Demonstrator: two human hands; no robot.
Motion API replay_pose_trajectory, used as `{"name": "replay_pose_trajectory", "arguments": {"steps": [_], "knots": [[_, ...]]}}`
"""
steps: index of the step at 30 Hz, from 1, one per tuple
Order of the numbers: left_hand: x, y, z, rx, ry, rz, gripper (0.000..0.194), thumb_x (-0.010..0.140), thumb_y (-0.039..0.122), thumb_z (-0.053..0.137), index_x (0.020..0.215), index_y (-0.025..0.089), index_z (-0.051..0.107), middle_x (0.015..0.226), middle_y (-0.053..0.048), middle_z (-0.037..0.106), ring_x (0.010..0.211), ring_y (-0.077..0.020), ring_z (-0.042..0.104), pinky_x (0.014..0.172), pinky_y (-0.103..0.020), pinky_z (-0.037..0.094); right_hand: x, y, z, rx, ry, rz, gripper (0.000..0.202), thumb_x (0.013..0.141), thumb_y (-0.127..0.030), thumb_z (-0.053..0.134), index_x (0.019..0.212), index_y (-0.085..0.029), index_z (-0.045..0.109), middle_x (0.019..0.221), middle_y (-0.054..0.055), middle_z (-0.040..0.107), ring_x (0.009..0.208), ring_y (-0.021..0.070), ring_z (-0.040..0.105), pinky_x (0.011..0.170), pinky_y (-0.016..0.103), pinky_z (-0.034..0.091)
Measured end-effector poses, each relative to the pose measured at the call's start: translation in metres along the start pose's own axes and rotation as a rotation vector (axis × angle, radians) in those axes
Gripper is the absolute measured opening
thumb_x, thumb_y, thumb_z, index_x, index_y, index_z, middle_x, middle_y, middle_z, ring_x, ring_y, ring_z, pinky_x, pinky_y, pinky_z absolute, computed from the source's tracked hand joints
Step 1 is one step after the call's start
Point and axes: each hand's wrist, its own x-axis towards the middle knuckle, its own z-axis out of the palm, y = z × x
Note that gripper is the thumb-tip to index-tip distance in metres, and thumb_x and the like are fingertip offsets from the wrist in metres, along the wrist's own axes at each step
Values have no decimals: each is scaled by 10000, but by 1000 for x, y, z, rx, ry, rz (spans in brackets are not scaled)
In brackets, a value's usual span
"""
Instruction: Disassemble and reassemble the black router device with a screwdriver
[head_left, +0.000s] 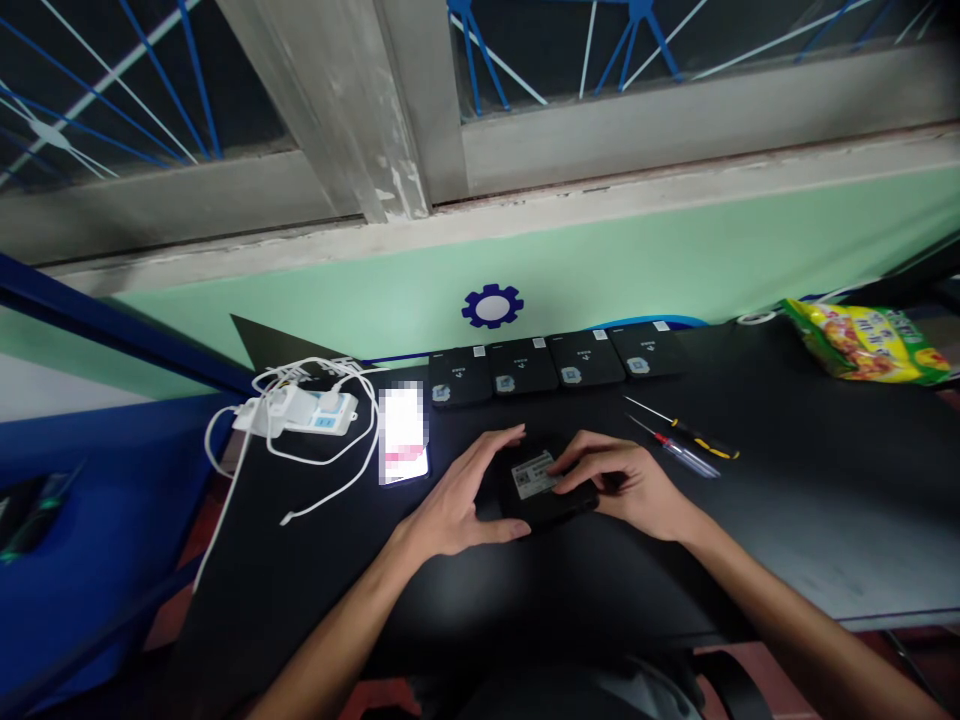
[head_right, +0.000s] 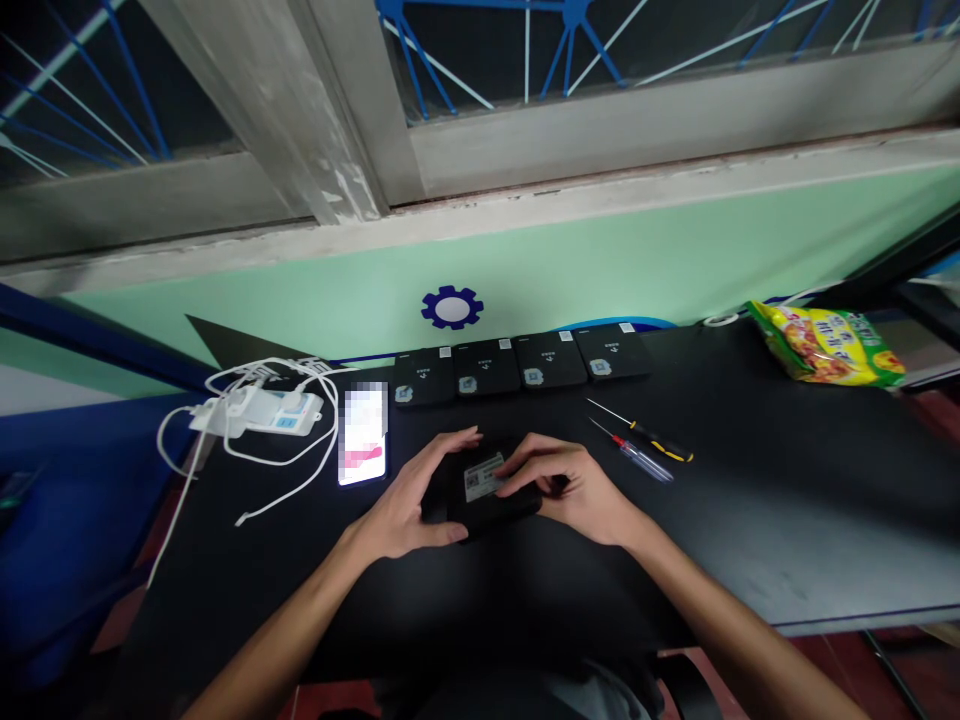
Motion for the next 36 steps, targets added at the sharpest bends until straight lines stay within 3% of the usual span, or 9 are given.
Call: {"name": "replay_pose_trajectory", "arguments": {"steps": [5, 11, 16, 19, 24, 28, 36], "knots": [[-1, 1, 2, 30, -11, 9, 1165, 784, 550, 989, 1724, 353, 330, 1632, -146, 532, 1503, -425, 537, 1257, -639, 447, -1, 1, 1, -69, -30, -42, 151, 1038, -381, 773, 1060, -320, 910, 1138, 117, 799, 850, 250, 731, 576, 330, 468], [-1, 4, 8, 62, 11, 11, 1230, 734, 438, 1013, 1730, 365, 295, 1656, -139, 506, 1513, -435, 525, 1273, -646, 428, -4, 3, 4, -84, -42, -30, 163, 1011, -272, 759, 1089, -319, 893, 1186, 105, 764, 820, 236, 697, 577, 335, 472], [-1, 5, 10, 67, 42, 7, 1309, 733, 338, 958, 1768, 352, 156, 1642, -145, 482, 1479, -415, 545, 1260, -639, 449, -3, -4, 5, -185, -22, 55, 542, 924, -93, 709, 1372, -393, 769, 1456, 98, 607, 753, 187, 586, 619, 353, 526], [0, 5, 10, 80, 49, 10, 1355, 712, 316, 952, 1776, 321, 113, 1616, -162, 484, 1463, -414, 547, 1271, -653, 428, -2, -6, 4, -237, -10, 87, 645, 911, -57, 664, 1462, -393, 686, 1483, 102, 549, 735, 174, 560, 634, 358, 546], [-1, 9, 12, 111, 36, 11, 1364, 694, 287, 949, 1775, 312, 118, 1602, -158, 486, 1489, -403, 519, 1294, -643, 403, 1, -5, -1, -385, 171, 67, 512, 1005, -88, 549, 1440, -329, 668, 1420, 117, 532, 717, 173, 528, 694, 387, 552], [-1, 11, 12, 136, 25, 5, 1373, 694, 275, 954, 1776, 325, 109, 1599, -149, 489, 1507, -403, 506, 1300, -643, 398, 4, -3, -4, -464, 355, 81, 359, 1037, -177, 600, 1373, -284, 667, 1347, 109, 546, 733, 181, 556, 679, 379, 527], [-1, 8, 16, 187, -31, 23, 1365, 713, 261, 953, 1781, 347, 108, 1648, -156, 468, 1529, -420, 489, 1269, -650, 437, 4, 6, -5, -453, 378, 101, 267, 1063, -275, 636, 1323, -276, 695, 1291, 100, 575, 729, 192, 576, 669, 382, 515]]}}
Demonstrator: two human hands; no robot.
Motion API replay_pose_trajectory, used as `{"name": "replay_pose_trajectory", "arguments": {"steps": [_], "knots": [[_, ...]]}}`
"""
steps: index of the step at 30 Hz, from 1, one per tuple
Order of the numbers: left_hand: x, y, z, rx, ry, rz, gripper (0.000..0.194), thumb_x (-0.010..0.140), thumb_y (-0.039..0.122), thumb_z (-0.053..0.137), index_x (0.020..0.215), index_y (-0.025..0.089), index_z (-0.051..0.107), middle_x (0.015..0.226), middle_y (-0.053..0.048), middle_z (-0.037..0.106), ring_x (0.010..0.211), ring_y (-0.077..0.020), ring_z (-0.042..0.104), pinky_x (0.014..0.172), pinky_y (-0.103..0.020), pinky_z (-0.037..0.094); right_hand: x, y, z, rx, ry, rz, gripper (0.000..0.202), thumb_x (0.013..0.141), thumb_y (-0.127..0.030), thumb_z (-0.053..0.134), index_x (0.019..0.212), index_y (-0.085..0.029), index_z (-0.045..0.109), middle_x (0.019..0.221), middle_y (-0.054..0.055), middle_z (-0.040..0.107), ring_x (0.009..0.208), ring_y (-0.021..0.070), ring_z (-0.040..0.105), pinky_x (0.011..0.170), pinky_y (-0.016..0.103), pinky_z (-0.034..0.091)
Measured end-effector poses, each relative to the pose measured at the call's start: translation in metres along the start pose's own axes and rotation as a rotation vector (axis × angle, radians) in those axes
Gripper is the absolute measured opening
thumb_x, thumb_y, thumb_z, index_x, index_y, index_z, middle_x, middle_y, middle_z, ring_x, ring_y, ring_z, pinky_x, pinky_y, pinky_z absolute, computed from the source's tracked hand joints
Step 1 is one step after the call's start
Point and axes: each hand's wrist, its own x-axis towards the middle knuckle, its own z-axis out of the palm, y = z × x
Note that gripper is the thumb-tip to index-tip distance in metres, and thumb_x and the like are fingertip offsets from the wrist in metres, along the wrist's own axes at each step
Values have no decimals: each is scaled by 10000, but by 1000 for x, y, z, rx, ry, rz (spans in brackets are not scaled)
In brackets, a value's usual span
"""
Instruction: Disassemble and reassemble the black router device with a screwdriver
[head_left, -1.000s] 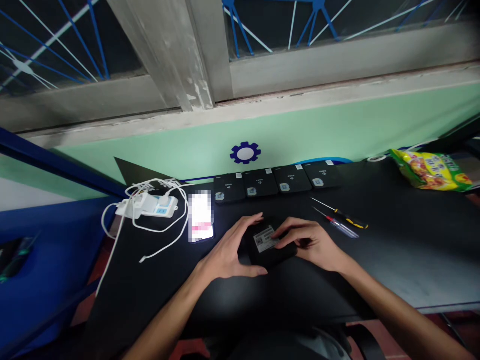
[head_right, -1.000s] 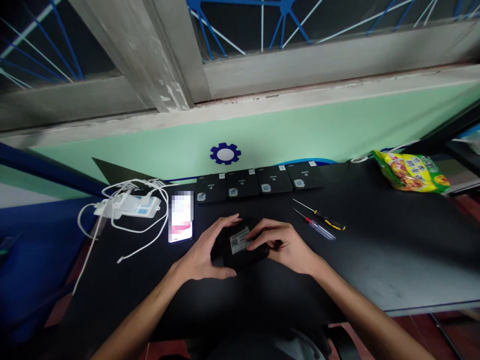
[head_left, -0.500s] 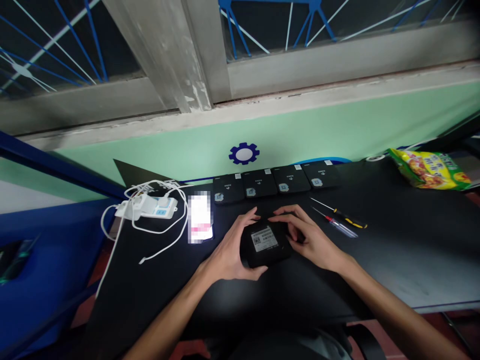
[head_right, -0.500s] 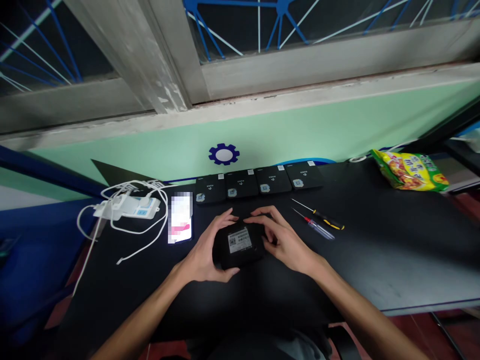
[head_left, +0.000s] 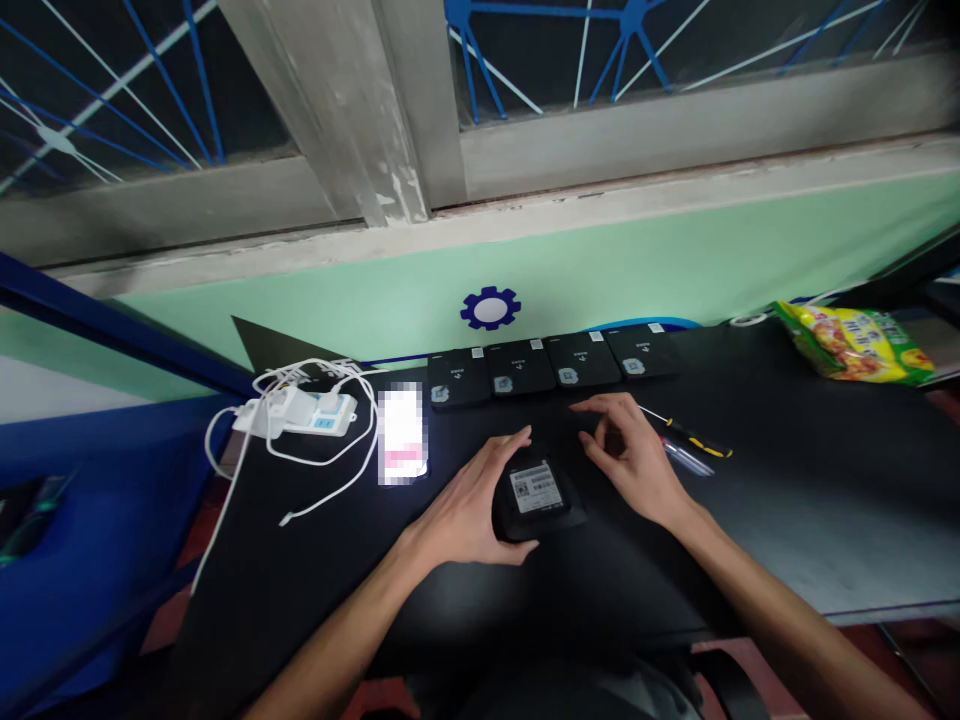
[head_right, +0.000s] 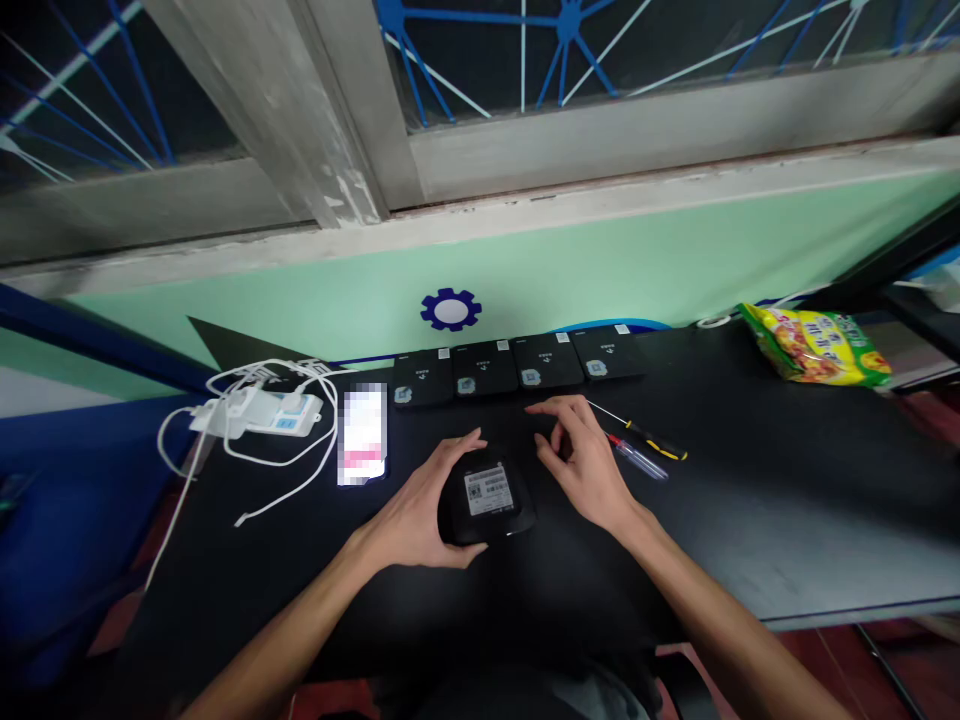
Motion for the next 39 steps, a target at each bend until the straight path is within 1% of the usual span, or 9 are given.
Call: {"name": "replay_pose_trajectory", "arguments": {"steps": [6, 10, 14, 17, 20, 23, 27, 35, 39], "knots": [[-1, -3, 2, 21, -29, 37, 1359, 719, 221, 927, 1785, 366, 98, 1683, -155, 444, 1562, -438, 444, 1284, -695, 392, 0, 0, 2, -14, 13, -17, 249, 1068, -293, 640, 1306, -278, 711, 1257, 96, 586, 718, 194, 580, 671, 389, 520], [-2, -2, 1, 16, -41, 47, 1375, 715, 221, 930, 1786, 373, 83, 1676, -158, 439, 1556, -440, 452, 1270, -696, 412, 3, 1, -1, -78, 61, -50, 216, 1066, -295, 633, 1255, -262, 734, 1200, 98, 618, 765, 222, 602, 713, 408, 529], [-2, -1, 0, 6, -51, 48, 1393, 713, 242, 954, 1787, 364, 74, 1669, -161, 439, 1554, -433, 459, 1281, -684, 410, -4, 12, -16, -197, 137, -67, 195, 1069, -315, 616, 1191, -259, 758, 1132, 98, 687, 929, 293, 671, 819, 446, 543], [-2, -1, 0, -4, -54, 48, 1403, 714, 271, 979, 1786, 366, 79, 1674, -160, 433, 1558, -435, 455, 1290, -683, 403, -18, 24, -33, -394, 225, -72, 211, 1059, -364, 622, 1168, -248, 761, 1120, 121, 720, 1080, 368, 661, 892, 493, 536], [-3, -3, 0, -18, -50, 44, 1422, 710, 321, 1011, 1784, 372, 81, 1679, -162, 426, 1556, -445, 459, 1290, -692, 401, -36, 35, -46, -548, 284, -61, 260, 1059, -411, 611, 1180, -235, 760, 1095, 146, 720, 1047, 396, 648, 934, 550, 516], [-3, -4, -1, -33, -48, 37, 1446, 712, 364, 1030, 1785, 370, 61, 1673, -168, 433, 1551, -449, 469, 1285, -698, 406, -51, 43, -52, -588, 283, -22, 302, 1057, -461, 613, 1186, -228, 753, 1093, 162, 719, 1036, 405, 654, 922, 553, 528], [-2, -4, -3, -41, -51, 22, 1436, 727, 369, 1029, 1784, 368, 58, 1657, -172, 439, 1536, -443, 492, 1268, -696, 428, -62, 51, -53, -634, 276, 36, 373, 1059, -509, 583, 1217, -210, 740, 1100, 174, 710, 1041, 412, 658, 894, 543, 545], [-1, -5, -1, -42, -47, 5, 1453, 721, 361, 1032, 1787, 378, 45, 1648, -169, 437, 1543, -423, 489, 1273, -677, 432, -66, 54, -52, -618, 183, 34, 337, 1094, -457, 523, 1259, -226, 703, 1108, 146, 713, 996, 366, 690, 889, 497, 556], [-1, -6, 0, -45, -41, 8, 1456, 724, 379, 1035, 1787, 379, 40, 1653, -163, 430, 1553, -412, 479, 1291, -664, 412, -65, 53, -51, -601, 179, 17, 326, 1106, -434, 513, 1254, -220, 709, 1114, 145, 706, 984, 349, 696, 877, 476, 558]]}}
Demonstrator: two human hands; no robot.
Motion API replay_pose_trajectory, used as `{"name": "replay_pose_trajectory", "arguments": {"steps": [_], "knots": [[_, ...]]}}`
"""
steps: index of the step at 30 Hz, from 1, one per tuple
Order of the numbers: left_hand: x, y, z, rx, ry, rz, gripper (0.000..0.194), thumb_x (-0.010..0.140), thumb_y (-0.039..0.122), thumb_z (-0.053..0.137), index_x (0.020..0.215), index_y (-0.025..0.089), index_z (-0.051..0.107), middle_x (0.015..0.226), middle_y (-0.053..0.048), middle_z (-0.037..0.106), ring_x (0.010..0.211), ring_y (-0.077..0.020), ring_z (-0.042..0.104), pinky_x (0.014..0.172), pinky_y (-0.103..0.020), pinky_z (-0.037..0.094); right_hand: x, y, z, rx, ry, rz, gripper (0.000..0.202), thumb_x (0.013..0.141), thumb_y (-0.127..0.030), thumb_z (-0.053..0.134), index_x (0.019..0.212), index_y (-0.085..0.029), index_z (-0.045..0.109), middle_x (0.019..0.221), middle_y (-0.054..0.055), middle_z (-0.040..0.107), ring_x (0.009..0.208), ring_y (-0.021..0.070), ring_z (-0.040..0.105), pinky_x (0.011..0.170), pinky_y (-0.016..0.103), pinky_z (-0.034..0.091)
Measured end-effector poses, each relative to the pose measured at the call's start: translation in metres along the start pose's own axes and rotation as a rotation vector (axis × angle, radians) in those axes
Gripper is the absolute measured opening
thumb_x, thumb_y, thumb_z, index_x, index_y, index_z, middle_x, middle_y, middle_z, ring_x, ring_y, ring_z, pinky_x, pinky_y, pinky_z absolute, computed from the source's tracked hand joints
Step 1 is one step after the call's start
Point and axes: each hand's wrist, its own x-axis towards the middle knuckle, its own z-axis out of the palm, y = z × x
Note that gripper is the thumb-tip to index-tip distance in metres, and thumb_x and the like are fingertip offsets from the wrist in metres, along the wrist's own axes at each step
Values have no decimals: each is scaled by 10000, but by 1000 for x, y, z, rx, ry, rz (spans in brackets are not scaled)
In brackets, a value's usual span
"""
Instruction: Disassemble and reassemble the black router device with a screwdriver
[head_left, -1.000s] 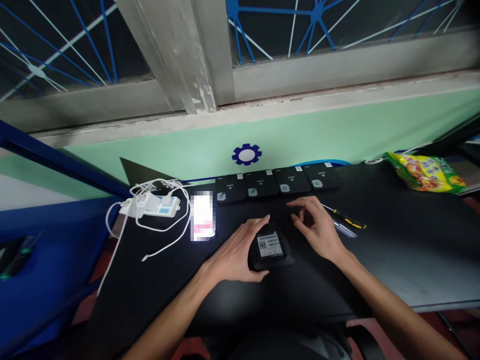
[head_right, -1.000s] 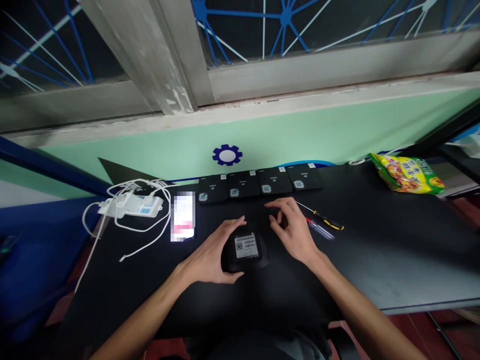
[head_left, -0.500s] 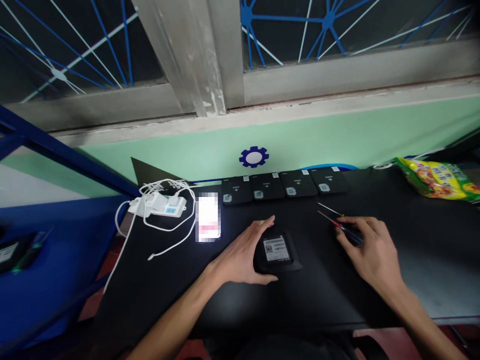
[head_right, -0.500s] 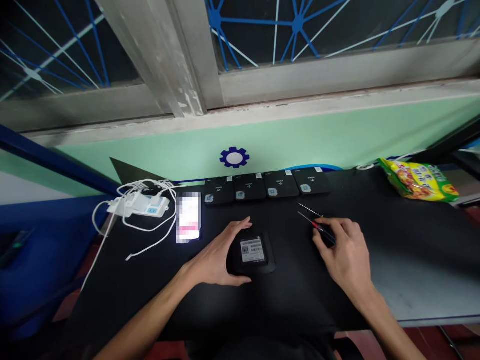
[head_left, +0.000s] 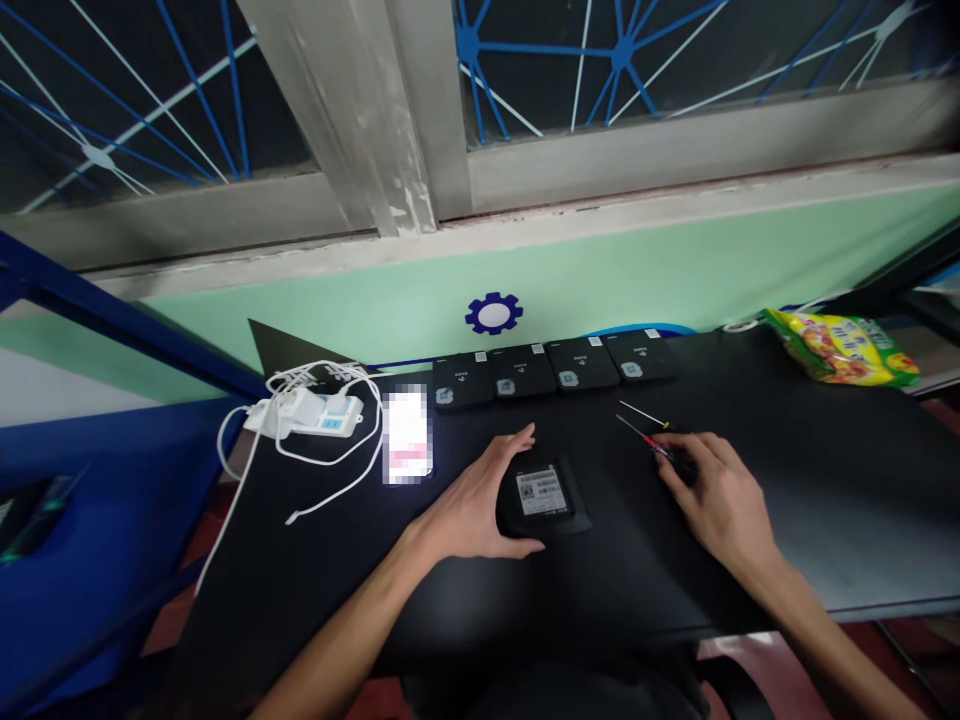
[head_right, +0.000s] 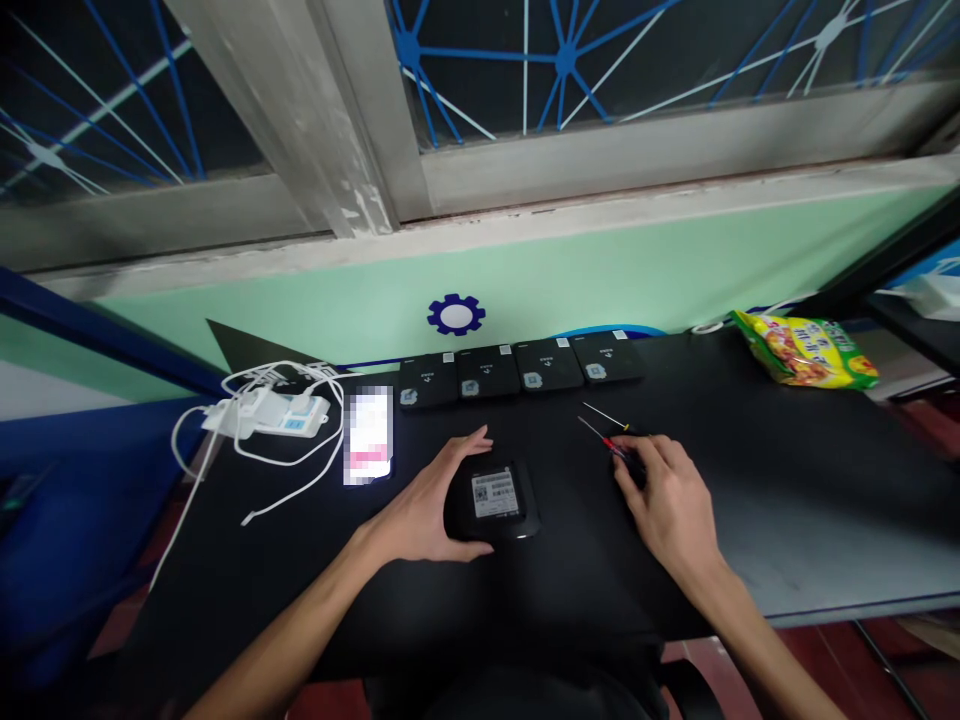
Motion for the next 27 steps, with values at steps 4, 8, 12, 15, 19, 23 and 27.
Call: {"name": "replay_pose_trajectory", "arguments": {"steps": [4, 8, 12, 15, 19, 23, 27], "knots": [[-1, 0, 0, 4, 2, 3, 1472, 719, 387, 1041, 1787, 382, 28, 1650, -163, 438, 1545, -415, 488, 1284, -669, 417, 0, 1, 1, -19, 3, -15, 337, 1105, -437, 512, 1243, -209, 718, 1100, 147, 716, 972, 352, 696, 878, 488, 547], [-1, 0, -1, 8, -2, 12, 1456, 729, 393, 1033, 1787, 376, 34, 1648, -169, 439, 1539, -420, 495, 1268, -678, 432, 2, 1, 0, -30, 28, -33, 351, 1097, -452, 530, 1246, -204, 728, 1100, 159, 729, 973, 364, 686, 875, 504, 532], [0, 1, -2, 9, -5, 26, 1420, 745, 411, 1024, 1785, 367, 58, 1645, -169, 438, 1532, -417, 503, 1260, -675, 445, 6, 3, -5, -31, 82, -20, 381, 1078, -511, 577, 1246, -208, 737, 1106, 155, 731, 973, 370, 667, 881, 511, 525], [0, 2, -2, 9, -1, 37, 1396, 748, 411, 1024, 1783, 364, 89, 1643, -175, 442, 1525, -424, 513, 1250, -686, 452, 8, 9, -11, -12, 87, -27, 382, 1071, -542, 590, 1191, -217, 750, 1049, 137, 737, 936, 358, 659, 880, 503, 521], [1, 4, -2, 3, 5, 41, 1315, 793, 430, 997, 1779, 361, 129, 1641, -168, 460, 1529, -416, 511, 1253, -672, 453, 10, 25, -18, -98, 143, 17, 421, 1072, -556, 576, 1202, -207, 772, 1059, 169, 725, 975, 393, 636, 908, 536, 483], [0, 8, 1, -24, 24, 25, 1171, 875, 486, 932, 1771, 340, 192, 1646, -167, 477, 1518, -393, 522, 1253, -637, 459, 14, 53, -19, 4, 56, 82, 433, 1042, -593, 604, 1104, -210, 795, 953, 174, 740, 914, 401, 657, 852, 546, 478], [-1, 17, 7, -63, 78, 55, 917, 986, 530, 804, 1736, 351, 308, 1700, -130, 462, 1575, -389, 451, 1301, -628, 392, 16, 78, -13, 75, 16, 80, 419, 1035, -639, 604, 1008, -265, 790, 985, 174, 760, 891, 405, 664, 815, 554, 478]]}}
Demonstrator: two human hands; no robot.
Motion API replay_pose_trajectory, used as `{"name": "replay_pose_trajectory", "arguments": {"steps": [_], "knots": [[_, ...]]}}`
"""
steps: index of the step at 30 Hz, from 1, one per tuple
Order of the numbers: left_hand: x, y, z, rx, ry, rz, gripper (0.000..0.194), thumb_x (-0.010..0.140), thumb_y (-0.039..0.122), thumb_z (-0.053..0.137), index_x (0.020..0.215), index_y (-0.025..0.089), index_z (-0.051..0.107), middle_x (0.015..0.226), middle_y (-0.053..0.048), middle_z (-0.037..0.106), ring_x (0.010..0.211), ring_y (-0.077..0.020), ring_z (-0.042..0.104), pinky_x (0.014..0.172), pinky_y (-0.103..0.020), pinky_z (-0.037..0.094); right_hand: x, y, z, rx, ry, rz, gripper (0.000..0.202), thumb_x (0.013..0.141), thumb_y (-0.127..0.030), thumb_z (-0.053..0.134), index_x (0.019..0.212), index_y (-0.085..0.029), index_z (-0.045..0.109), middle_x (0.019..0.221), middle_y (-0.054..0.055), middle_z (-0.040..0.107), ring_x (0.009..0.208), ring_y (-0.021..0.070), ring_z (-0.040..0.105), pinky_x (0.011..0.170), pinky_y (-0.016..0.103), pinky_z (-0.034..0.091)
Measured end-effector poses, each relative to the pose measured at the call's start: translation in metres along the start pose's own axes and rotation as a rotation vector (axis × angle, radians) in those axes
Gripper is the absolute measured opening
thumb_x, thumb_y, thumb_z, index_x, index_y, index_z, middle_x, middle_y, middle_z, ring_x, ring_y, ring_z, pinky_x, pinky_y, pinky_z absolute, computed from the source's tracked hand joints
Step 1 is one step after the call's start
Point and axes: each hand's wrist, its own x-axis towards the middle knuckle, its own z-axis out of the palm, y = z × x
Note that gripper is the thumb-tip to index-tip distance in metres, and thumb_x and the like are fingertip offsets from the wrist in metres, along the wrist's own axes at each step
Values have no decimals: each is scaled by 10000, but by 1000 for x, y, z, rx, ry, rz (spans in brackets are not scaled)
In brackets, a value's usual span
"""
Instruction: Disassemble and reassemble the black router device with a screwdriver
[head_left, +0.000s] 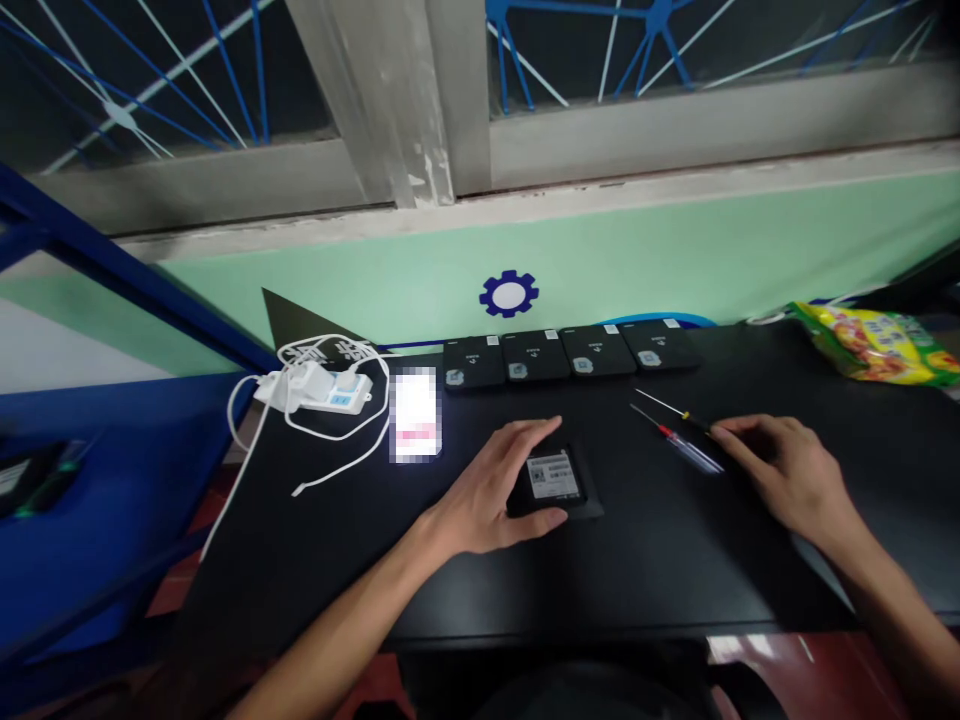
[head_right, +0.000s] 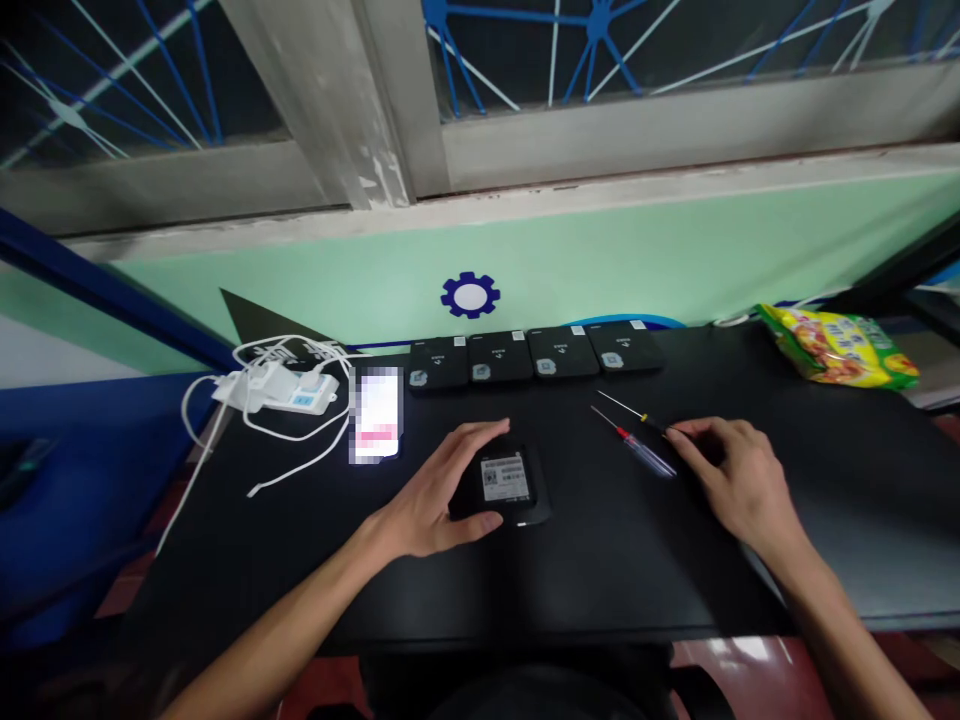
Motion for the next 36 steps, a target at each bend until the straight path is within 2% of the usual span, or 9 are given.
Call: {"name": "replay_pose_trajectory", "arguments": {"steps": [3, 7, 10, 13, 15, 21, 25, 29, 36], "knots": [[1, 6, 6, -46, 35, 35, 579, 1133, 532, 548, 1672, 367, 417, 1622, -85, 592, 1499, -360, 562, 1260, -615, 451, 4, 6, -2, 73, -13, 16, 393, 1003, -656, 639, 980, -291, 785, 985, 166, 767, 906, 435, 682, 808, 568, 476], [3, 6, 11, -52, 69, 50, 443, 1182, 464, 453, 1608, 352, 501, 1517, -71, 684, 1392, -309, 665, 1192, -531, 539, 10, -9, -17, 329, 27, 192, 323, 943, -627, 761, 1008, -311, 779, 946, 134, 780, 806, 402, 709, 720, 531, 480], [2, 3, 14, 4, 104, 41, 429, 1158, 443, 530, 1575, 345, 548, 1563, -83, 641, 1465, -326, 603, 1245, -558, 484, 13, -36, -28, 514, 146, 223, 256, 939, -547, 810, 1074, -329, 797, 966, 121, 744, 826, 360, 684, 710, 510, 497], [1, -1, 17, 80, 116, 42, 426, 1138, 394, 568, 1561, 347, 558, 1555, -83, 641, 1503, -336, 563, 1271, -598, 443, 20, -70, -29, 915, 314, 305, 179, 926, -460, 844, 972, -295, 794, 835, 78, 619, 701, 282, 577, 665, 491, 483], [2, -3, 19, 130, 119, 47, 435, 1134, 347, 563, 1568, 347, 538, 1547, -77, 645, 1521, -328, 543, 1284, -604, 423, 28, -95, -26, 995, 319, 289, 261, 988, -531, 747, 904, -284, 737, 949, 88, 647, 715, 248, 587, 677, 466, 511], [3, -6, 19, 244, 96, 18, 814, 974, 420, 813, 1664, 314, 396, 1639, -144, 516, 1582, -397, 433, 1305, -641, 382, 59, -178, -20, 1259, -40, 181, 248, 1072, -498, 547, 948, -297, 624, 948, 54, 586, 868, 269, 637, 856, 473, 600], [2, -9, 18, 282, 52, 13, 1004, 899, 457, 890, 1707, 320, 310, 1665, -154, 472, 1592, -416, 409, 1313, -655, 368, 72, -218, -13, 1543, -303, 192, 240, 1072, -464, 582, 921, -282, 628, 741, -30, 313, 594, 193, 370, 591, 334, 497], [2, -11, 21, 315, 47, -10, 1188, 838, 520, 940, 1746, 323, 200, 1697, -178, 401, 1603, -452, 364, 1306, -699, 353, 77, -226, 4, 1750, -421, 216, 448, 1078, -560, 620, 759, -248, 577, 641, -64, 205, 525, 152, 175, 477, 272, 361], [-1, -11, 23, 345, 4, -21, 1397, 724, 572, 1026, 1778, 329, 143, 1726, -194, 353, 1599, -477, 354, 1314, -704, 338, 79, -208, 22, 1892, -457, 294, 452, 1051, -487, 676, 717, -244, 491, 606, -78, 194, 521, 146, 112, 455, 241, 330]]}}
